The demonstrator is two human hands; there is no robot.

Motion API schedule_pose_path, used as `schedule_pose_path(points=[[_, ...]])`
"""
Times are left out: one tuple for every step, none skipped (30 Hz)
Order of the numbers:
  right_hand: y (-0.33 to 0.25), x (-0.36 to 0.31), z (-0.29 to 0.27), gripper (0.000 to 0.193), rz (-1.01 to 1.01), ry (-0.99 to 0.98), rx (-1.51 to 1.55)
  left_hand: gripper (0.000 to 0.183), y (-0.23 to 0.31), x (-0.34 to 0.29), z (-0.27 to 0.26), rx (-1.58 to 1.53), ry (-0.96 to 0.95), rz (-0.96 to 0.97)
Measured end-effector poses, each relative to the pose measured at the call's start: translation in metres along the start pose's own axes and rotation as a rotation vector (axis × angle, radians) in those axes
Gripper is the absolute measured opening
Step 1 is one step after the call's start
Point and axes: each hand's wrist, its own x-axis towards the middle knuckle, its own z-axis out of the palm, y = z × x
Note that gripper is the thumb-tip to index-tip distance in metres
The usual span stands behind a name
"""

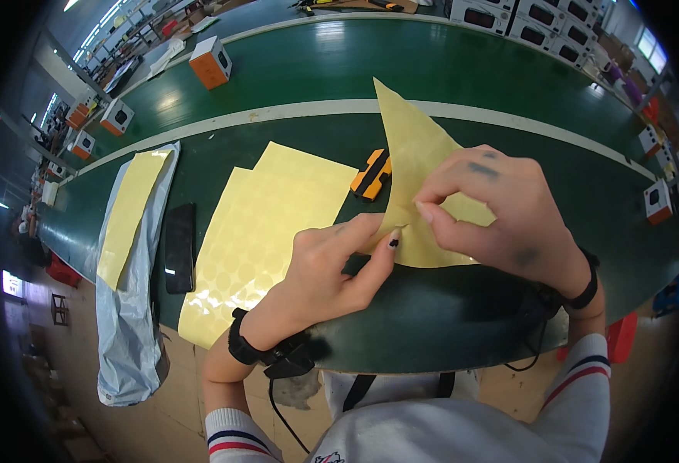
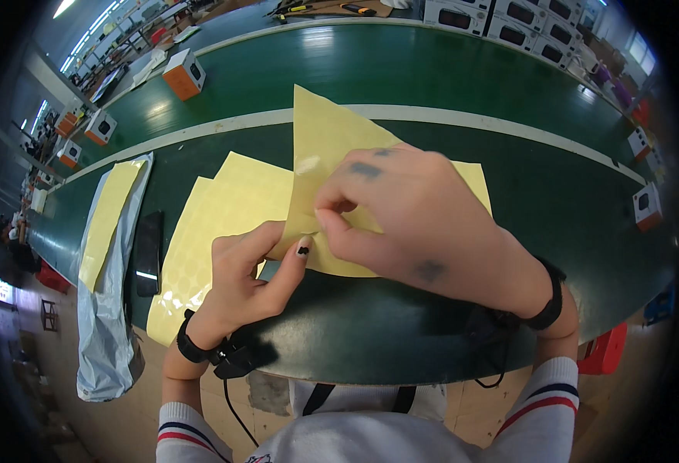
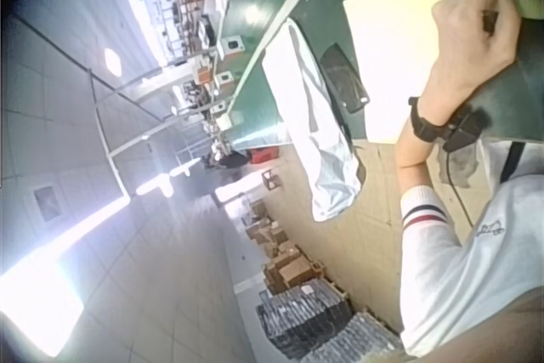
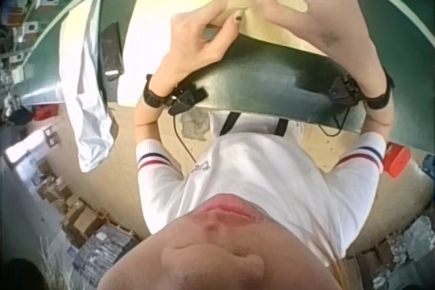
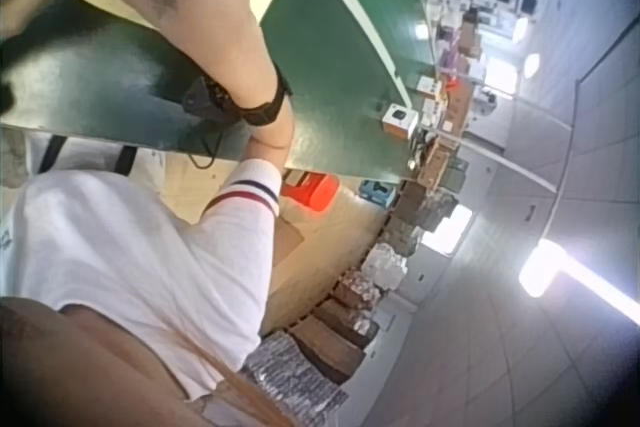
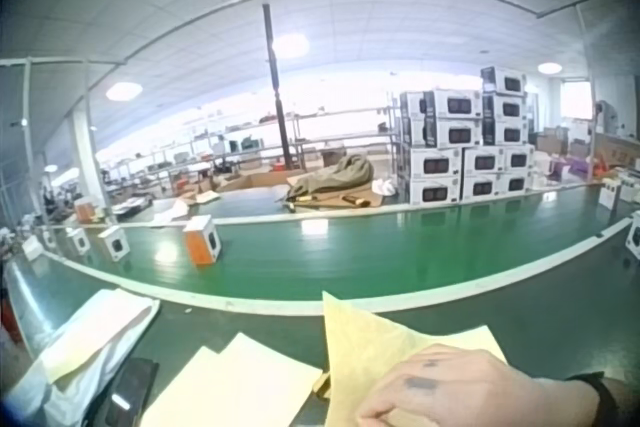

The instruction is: Apply adhesive labels or protective films onto small white electronic or consumer product boxes on an assembly line.

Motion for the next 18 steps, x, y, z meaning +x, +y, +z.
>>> schedule_pose_path(points=[[0.003, 0.000, -0.004, 0.009, 0.041, 0.011, 0.052, 0.016, 0.000, 0.001, 0.000, -0.012, -0.011, -0.009], [0.007, 0.000, -0.008, 0.009, 0.082, 0.023, 0.105, 0.018, -0.001, 0.002, 0.001, -0.088, -0.001, -0.051], [0.010, 0.000, -0.012, 0.009, 0.122, 0.034, 0.159, 0.021, -0.003, 0.003, 0.003, -0.163, 0.008, -0.095], [0.014, 0.000, -0.016, 0.009, 0.181, 0.042, 0.217, 0.024, -0.005, 0.004, 0.005, -0.235, 0.018, -0.142], [0.017, 0.001, -0.018, 0.010, 0.240, 0.051, 0.275, 0.027, -0.005, 0.004, 0.005, -0.299, -0.003, -0.204], [0.021, 0.001, -0.021, 0.012, 0.299, 0.058, 0.335, 0.031, -0.007, 0.005, 0.004, -0.362, -0.023, -0.267], [0.026, -0.001, -0.025, 0.014, 0.344, 0.057, 0.395, 0.035, -0.008, 0.006, 0.005, -0.430, -0.047, -0.329], [0.029, -0.002, -0.027, 0.014, 0.385, 0.064, 0.448, 0.037, -0.010, 0.008, 0.006, -0.452, -0.062, -0.372], [0.031, -0.003, -0.029, 0.014, 0.425, 0.071, 0.500, 0.039, -0.013, 0.011, 0.007, -0.474, -0.076, -0.415], [0.033, -0.004, -0.029, 0.015, 0.462, 0.078, 0.559, 0.042, -0.017, 0.012, 0.007, -0.491, -0.089, -0.461], [0.036, -0.004, -0.030, 0.016, 0.489, 0.061, 0.601, 0.047, -0.022, 0.013, 0.008, -0.477, -0.104, -0.491], [0.039, -0.005, -0.029, 0.016, 0.515, 0.044, 0.643, 0.049, -0.024, 0.015, 0.004, -0.404, -0.180, -0.556], [0.043, -0.004, -0.029, 0.017, 0.535, 0.027, 0.686, 0.052, -0.026, 0.019, -0.002, -0.325, -0.251, -0.618], [0.047, -0.004, -0.027, 0.018, 0.561, 0.015, 0.707, 0.054, -0.027, 0.021, -0.006, -0.245, -0.319, -0.680], [0.051, -0.006, -0.024, 0.018, 0.587, 0.002, 0.727, 0.057, -0.026, 0.022, -0.010, -0.166, -0.356, -0.674], [0.056, -0.005, -0.020, 0.019, 0.604, -0.016, 0.752, 0.060, -0.024, 0.024, -0.016, -0.080, -0.386, -0.671], [0.060, -0.006, -0.017, 0.020, 0.628, -0.038, 0.713, 0.063, -0.023, 0.026, -0.023, 0.010, -0.407, -0.668], [0.068, -0.010, -0.012, 0.020, 0.650, -0.051, 0.714, 0.064, -0.026, 0.027, -0.032, 0.049, -0.387, -0.595]])
